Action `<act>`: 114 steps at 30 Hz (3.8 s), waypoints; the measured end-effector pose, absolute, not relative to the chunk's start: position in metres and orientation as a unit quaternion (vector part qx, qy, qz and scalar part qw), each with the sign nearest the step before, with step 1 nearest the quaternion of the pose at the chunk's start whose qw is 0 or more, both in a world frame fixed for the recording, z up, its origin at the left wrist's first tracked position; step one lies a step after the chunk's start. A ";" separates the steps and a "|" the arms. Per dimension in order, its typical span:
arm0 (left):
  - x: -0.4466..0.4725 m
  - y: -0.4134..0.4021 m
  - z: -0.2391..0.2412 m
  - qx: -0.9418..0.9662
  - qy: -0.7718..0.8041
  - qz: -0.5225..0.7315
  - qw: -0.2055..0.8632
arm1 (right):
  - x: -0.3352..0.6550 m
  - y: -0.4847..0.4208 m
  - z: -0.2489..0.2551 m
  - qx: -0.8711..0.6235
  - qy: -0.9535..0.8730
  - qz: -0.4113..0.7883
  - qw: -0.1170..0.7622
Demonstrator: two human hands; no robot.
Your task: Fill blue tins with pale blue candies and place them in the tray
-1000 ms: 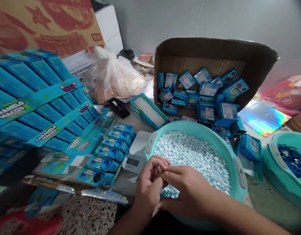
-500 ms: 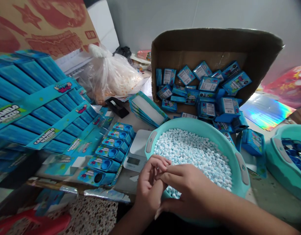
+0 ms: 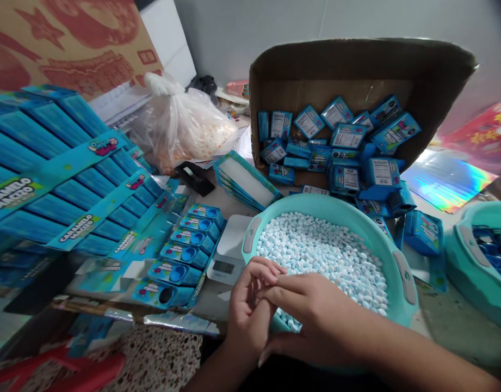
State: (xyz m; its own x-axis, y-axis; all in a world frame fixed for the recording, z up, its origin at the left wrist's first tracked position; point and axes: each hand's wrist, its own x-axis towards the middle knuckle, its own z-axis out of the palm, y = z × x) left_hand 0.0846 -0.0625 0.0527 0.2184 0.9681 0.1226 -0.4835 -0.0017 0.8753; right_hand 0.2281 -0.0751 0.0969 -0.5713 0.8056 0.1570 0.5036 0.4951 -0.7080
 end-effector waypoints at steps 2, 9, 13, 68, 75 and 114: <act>0.087 -0.063 0.052 0.439 0.292 0.559 0.640 | 0.228 -0.075 0.096 -0.398 -0.823 0.319 0.250; 0.082 -0.070 0.050 0.511 0.382 0.609 0.472 | 0.228 -0.078 0.100 -0.460 -0.695 0.473 0.286; 0.061 -0.067 0.061 0.771 0.356 0.469 0.243 | 0.231 -0.075 0.097 -0.456 -0.550 0.634 0.298; -0.134 -0.002 0.044 0.615 0.641 0.309 0.340 | 0.249 -0.069 0.107 -0.476 -0.725 0.232 0.441; -0.074 0.040 0.116 0.782 0.553 0.280 0.067 | 0.247 -0.065 0.103 -0.487 -0.753 0.207 0.390; -0.062 0.160 0.063 0.608 0.607 0.035 0.511 | 0.249 -0.063 0.101 -0.488 -0.774 0.154 0.373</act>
